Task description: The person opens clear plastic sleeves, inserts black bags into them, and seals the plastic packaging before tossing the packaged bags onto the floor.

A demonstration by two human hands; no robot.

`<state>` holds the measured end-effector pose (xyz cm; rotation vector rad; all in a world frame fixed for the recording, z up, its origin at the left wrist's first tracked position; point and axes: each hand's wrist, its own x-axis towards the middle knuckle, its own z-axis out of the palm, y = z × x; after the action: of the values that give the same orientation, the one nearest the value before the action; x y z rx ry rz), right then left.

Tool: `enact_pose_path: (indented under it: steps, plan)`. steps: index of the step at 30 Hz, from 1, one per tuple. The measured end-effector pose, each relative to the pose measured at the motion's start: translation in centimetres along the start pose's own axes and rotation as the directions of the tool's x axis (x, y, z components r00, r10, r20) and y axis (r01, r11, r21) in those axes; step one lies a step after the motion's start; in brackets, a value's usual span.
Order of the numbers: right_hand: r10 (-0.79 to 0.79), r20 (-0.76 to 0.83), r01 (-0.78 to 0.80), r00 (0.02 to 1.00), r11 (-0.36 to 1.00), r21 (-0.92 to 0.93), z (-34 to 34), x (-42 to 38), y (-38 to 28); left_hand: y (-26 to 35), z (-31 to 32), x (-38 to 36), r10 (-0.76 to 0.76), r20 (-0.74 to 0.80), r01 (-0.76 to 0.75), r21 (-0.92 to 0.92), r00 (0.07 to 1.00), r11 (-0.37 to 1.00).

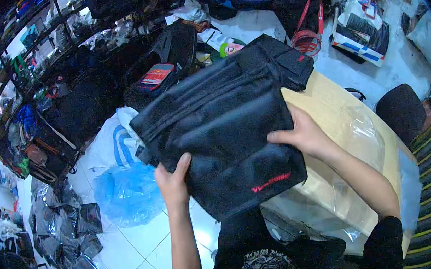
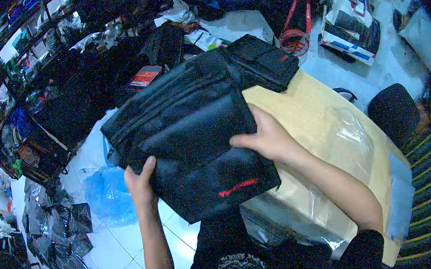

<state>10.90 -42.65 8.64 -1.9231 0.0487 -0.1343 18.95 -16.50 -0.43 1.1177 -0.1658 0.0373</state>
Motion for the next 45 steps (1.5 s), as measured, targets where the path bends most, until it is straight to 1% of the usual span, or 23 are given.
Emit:
enact_pose_path:
  steps: [2, 4, 6, 8, 9, 11, 14, 15, 17, 20, 22, 24, 25, 26, 28, 29, 30, 31, 34, 36, 38, 41, 45]
  plan:
    - [0.0, -0.122, 0.011, 0.993, 0.996, 0.091, 0.6, -0.1, -1.0, 1.1, 3.0, -0.4, 0.161, -0.078, -0.152, 0.11, 0.984, 0.982]
    - [-0.269, -0.286, 0.221, 0.92, 0.956, -0.191, 1.7, 0.3, -1.1, 2.3, 6.9, -1.2, 0.329, -0.127, -0.312, 0.134, 0.936, 0.941]
    - [-0.34, -0.306, 0.251, 0.889, 0.922, -0.295, 4.4, -0.5, -4.1, 3.0, 11.6, -2.1, 0.519, -0.118, -0.472, 0.285, 0.846, 0.834]
    - [-0.489, -0.27, 0.395, 0.83, 0.855, -0.335, 5.7, -0.2, -5.4, 4.6, 14.5, -2.6, 0.421, 0.028, -0.422, 0.019, 0.906, 0.906]
    - [-0.59, -0.271, 0.488, 0.76, 0.794, -0.362, 5.8, 0.2, -6.4, 4.0, 14.0, -1.0, 0.573, 0.065, -0.577, 0.09, 0.817, 0.812]
    - [-0.509, -0.243, 0.475, 0.826, 0.86, -0.186, 2.4, -0.1, -8.4, 3.3, 15.5, -0.1, 0.649, 0.14, -0.651, -0.038, 0.747, 0.758]
    - [-0.764, -0.022, 0.661, 0.645, 0.572, -0.486, -2.3, 0.4, -9.1, 6.3, 18.7, -3.1, 0.587, 0.316, -0.511, -0.294, 0.745, 0.808]
    - [-0.781, -0.021, 0.706, 0.624, 0.576, -0.413, -3.1, -0.4, -9.5, 6.7, 19.2, -3.8, 0.582, 0.384, -0.483, -0.329, 0.717, 0.812]
    - [-0.722, -0.06, 0.589, 0.69, 0.607, -0.533, -5.5, -3.8, -11.0, 7.0, 20.6, -4.3, 0.61, 0.547, -0.048, -0.721, 0.574, 0.692]
    - [-0.606, -0.295, 0.347, 0.739, 0.717, -0.605, -9.0, -9.0, -13.4, 8.9, 24.3, -6.1, 0.573, 0.609, 0.332, -0.788, 0.549, 0.519]
    - [-0.514, -0.495, 0.181, 0.701, 0.799, -0.574, -11.4, -12.2, -14.5, 9.5, 26.9, -7.5, 0.648, 0.577, 0.311, -0.816, 0.497, 0.488]
    - [-0.505, -0.579, 0.247, 0.641, 0.849, -0.468, -13.6, -16.6, -15.9, 8.4, 26.6, -9.1, 0.6, 0.606, -0.095, -0.658, 0.522, 0.747]
    - [-0.452, -0.631, 0.236, 0.631, 0.886, -0.399, -14.7, -19.1, -16.7, 6.6, 26.8, -8.9, 0.703, 0.559, -0.317, -0.636, 0.44, 0.704]
    - [-0.428, -0.671, 0.205, 0.605, 0.898, -0.389, -16.0, -21.5, -17.3, 5.0, 25.3, -11.0, 0.61, 0.651, -0.426, -0.443, 0.453, 0.789]
    - [-0.379, -0.724, 0.086, 0.577, 0.909, -0.407, -17.7, -27.3, -16.6, 1.2, 22.7, -14.3, 0.33, 0.885, -0.534, -0.114, 0.329, 0.838]
    - [-0.349, -0.747, -0.001, 0.566, 0.905, -0.424, -18.3, -30.3, -16.0, -1.9, 21.9, -16.2, 0.411, 0.887, -0.65, -0.185, 0.213, 0.737]
    - [-0.303, -0.768, -0.109, 0.564, 0.895, -0.433, -18.5, -33.4, -15.1, -2.8, 21.0, -17.7, 0.279, 0.958, -0.747, -0.133, 0.073, 0.651]
    - [-0.244, -0.789, -0.231, 0.564, 0.871, -0.434, -18.5, -36.6, -14.1, -3.8, 20.3, -19.4, 0.166, 0.986, -0.779, -0.09, 0.018, 0.62]
    - [0.013, -0.821, -0.587, 0.571, 0.706, -0.396, -16.4, -46.2, -10.6, -6.8, 20.5, -21.4, 0.286, 0.956, -0.921, -0.163, -0.06, 0.353]
    - [0.238, -0.793, -0.746, 0.561, 0.561, -0.36, -13.5, -51.8, -8.0, -8.4, 21.8, -20.9, 0.284, 0.957, -0.93, -0.155, -0.059, 0.332]
    - [0.441, -0.713, -0.821, 0.545, 0.452, -0.348, -9.7, -55.8, -5.6, -10.2, 23.2, -19.6, 0.389, 0.891, -0.94, -0.309, -0.234, 0.142]
    - [0.594, -0.538, -0.8, 0.598, 0.477, -0.364, -4.7, -57.4, -2.4, -11.1, 25.2, -19.2, 0.44, 0.839, -0.882, -0.433, -0.32, 0.186]
    - [0.455, -0.252, -0.51, 0.854, 0.829, -0.23, -1.6, -51.1, 0.4, -8.3, 27.6, -19.8, 0.47, 0.829, -0.888, -0.425, -0.304, 0.177]
